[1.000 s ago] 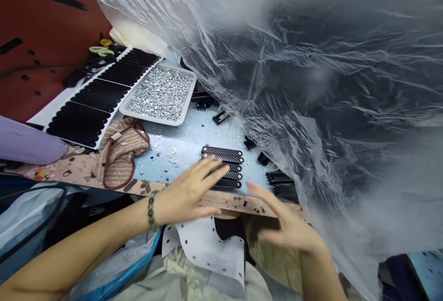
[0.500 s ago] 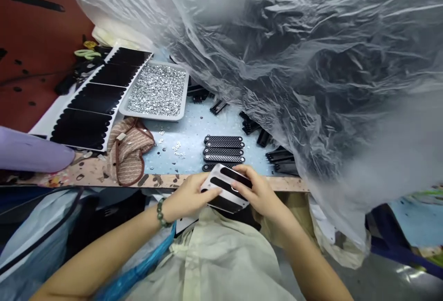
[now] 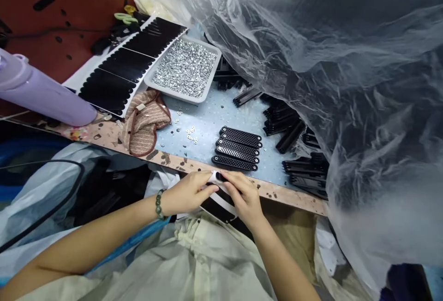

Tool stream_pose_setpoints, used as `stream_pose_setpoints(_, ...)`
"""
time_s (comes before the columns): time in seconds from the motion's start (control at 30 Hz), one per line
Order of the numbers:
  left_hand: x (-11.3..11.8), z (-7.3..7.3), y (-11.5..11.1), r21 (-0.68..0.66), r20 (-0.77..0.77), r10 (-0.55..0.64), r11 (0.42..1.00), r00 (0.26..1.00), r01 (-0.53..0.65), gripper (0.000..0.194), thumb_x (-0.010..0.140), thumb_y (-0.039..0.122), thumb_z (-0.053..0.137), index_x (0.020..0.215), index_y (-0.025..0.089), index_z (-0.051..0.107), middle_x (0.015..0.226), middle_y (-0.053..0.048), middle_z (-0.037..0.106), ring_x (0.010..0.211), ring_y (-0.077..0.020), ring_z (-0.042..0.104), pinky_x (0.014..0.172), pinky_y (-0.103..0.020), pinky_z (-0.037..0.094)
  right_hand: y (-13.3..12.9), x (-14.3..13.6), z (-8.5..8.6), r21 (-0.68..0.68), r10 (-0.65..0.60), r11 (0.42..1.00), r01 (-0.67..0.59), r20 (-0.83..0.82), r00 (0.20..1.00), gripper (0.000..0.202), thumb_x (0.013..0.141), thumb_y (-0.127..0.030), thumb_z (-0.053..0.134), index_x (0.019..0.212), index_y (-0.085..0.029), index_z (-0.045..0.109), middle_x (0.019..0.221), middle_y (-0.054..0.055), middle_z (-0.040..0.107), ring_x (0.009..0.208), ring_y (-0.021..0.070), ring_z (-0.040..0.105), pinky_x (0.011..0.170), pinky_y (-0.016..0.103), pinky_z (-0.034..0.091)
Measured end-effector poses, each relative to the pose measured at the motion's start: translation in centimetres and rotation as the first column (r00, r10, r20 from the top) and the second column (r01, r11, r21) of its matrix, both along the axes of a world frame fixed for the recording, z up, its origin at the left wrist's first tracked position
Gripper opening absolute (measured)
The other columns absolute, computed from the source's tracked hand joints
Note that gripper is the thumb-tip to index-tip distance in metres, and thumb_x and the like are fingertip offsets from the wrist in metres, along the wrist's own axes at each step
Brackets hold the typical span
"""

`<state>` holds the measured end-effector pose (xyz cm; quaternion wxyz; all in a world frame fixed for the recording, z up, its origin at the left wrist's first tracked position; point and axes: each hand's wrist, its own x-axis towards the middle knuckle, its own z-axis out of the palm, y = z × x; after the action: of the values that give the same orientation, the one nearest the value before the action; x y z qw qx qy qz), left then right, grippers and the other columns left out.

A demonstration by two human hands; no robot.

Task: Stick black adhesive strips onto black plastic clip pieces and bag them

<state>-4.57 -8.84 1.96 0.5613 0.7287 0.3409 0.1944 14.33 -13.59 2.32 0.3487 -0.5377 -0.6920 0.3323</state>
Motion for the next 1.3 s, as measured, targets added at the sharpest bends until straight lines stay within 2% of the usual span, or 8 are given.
stream_pose_setpoints(0.13, -0.1, -1.1, 0.1, -0.033, -0.099, -0.047, 0.998, 0.994, 0.044, 0.021, 0.09, 0.029, 0.044, 0.095, 0.018, 0.061, 0.087, -0.005, 0.067, 0.085, -0.0188, 0.062, 0.078, -0.029, 0.049, 0.4, 1.8, -1.1, -0.239, -0.317, 0.935, 0.263, -0.226, 0.921, 0.026, 0.094, -0.034, 0.048, 0.105, -0.021, 0.067, 0.092, 0.008, 0.069, 0.087, 0.0185, 0.066, 0.081, 0.036, 0.054)
stream_pose_setpoints(0.23, -0.4, -1.3, -0.1, -0.061, -0.219, -0.182, 0.983, 0.959, 0.173, 0.018, 0.089, 0.028, 0.047, 0.09, 0.018, 0.061, 0.088, -0.006, 0.067, 0.082, -0.0199, 0.063, 0.073, -0.029, 0.048, 1.5, 3.8, -0.5, -0.238, -0.436, 0.897, 0.371, -0.35, 0.829, 0.025, 0.093, -0.037, 0.049, 0.111, -0.023, 0.06, 0.089, 0.005, 0.067, 0.073, 0.0155, 0.065, 0.072, 0.035, 0.055)
stream_pose_setpoints(0.33, -0.6, -0.6, 0.1, -0.068, -0.226, -0.193, 0.981, 0.955, 0.182, 0.024, 0.083, 0.04, 0.06, 0.094, 0.019, 0.062, 0.092, -0.005, 0.065, 0.083, -0.0207, 0.062, 0.072, -0.03, 0.049, 2.9, 4.9, 0.9, -0.024, -0.318, 0.947, 0.32, -0.204, 0.926, 0.022, 0.086, -0.028, 0.061, 0.108, -0.027, 0.061, 0.096, 0.004, 0.064, 0.083, 0.016, 0.064, 0.078, 0.034, 0.053)
stream_pose_setpoints(0.4, -0.6, -0.1, 0.7, -0.068, -0.184, 0.027, 0.997, 0.983, -0.04, 0.033, 0.082, 0.046, 0.06, 0.101, 0.019, 0.059, 0.097, -0.006, 0.062, 0.082, -0.0184, 0.062, 0.072, -0.03, 0.051, 3.8, 4.6, 1.5, 0.065, -0.147, 0.987, 0.145, 0.025, 0.989, 0.019, 0.086, -0.022, 0.062, 0.104, -0.026, 0.063, 0.101, 0.005, 0.063, 0.095, 0.018, 0.061, 0.085, 0.035, 0.05)
stream_pose_setpoints(0.5, -0.3, -0.2, 2.0, -0.179, -0.113, 0.323, 0.923, 0.939, -0.339, 0.032, 0.088, 0.039, 0.051, 0.112, 0.018, 0.053, 0.103, -0.008, 0.06, 0.085, -0.0161, 0.064, 0.073, -0.03, 0.054, 4.8, 3.6, 1.4, 0.071, 0.072, 0.993, -0.09, 0.228, 0.971, 0.018, 0.09, -0.019, 0.054, 0.106, -0.024, 0.063, 0.104, 0.007, 0.063, 0.099, 0.0188, 0.059, 0.087, 0.036, 0.049)
stream_pose_setpoints(0.67, 0.7, -2.1, 3.2, -0.413, 0.035, 0.311, 0.87, 0.95, -0.27, 0.033, 0.085, 0.025, 0.053, 0.117, 0.016, 0.053, 0.103, -0.008, 0.065, 0.089, -0.017, 0.067, 0.078, -0.032, 0.056, 5.4, 2.4, 0.1, 0.087, 0.17, 0.973, -0.213, 0.352, 0.921, 0.019, 0.091, -0.017, 0.052, 0.105, -0.021, 0.065, 0.1, 0.007, 0.065, 0.093, 0.0187, 0.058, 0.082, 0.035, 0.05)
stream_pose_setpoints(1.1, 1.8, -3.3, 3.5, -0.463, 0.093, 0.355, 0.842, 0.93, -0.275, 0.02, 0.084, 0.03, 0.058, 0.1, 0.017, 0.059, 0.089, -0.004, 0.068, 0.083, -0.0159, 0.068, 0.075, -0.03, 0.056, 5.9, 1.6, 0.7, 0.07, 0.2, 0.957, -0.281, 0.542, 0.816, 0.018, 0.093, -0.02, 0.049, 0.103, -0.019, 0.064, 0.102, 0.007, 0.067, 0.088, 0.0192, 0.059, 0.075, 0.033, 0.049)
stream_pose_setpoints(1.3, 2.2, -3.2, 3.5, -0.376, 0.036, 0.384, 0.861, 0.923, -0.343, 0.017, 0.085, 0.033, 0.057, 0.092, 0.017, 0.057, 0.09, -0.004, 0.064, 0.079, -0.0162, 0.069, 0.069, -0.028, 0.056, 5.0, 3.4, 2.3, -0.009, 0.027, 1.0, -0.027, 0.608, 0.794, 0.027, 0.089, -0.036, 0.058, 0.11, -0.02, 0.056, 0.093, 0.008, 0.063, 0.085, 0.0217, 0.059, 0.072, 0.034, 0.047)
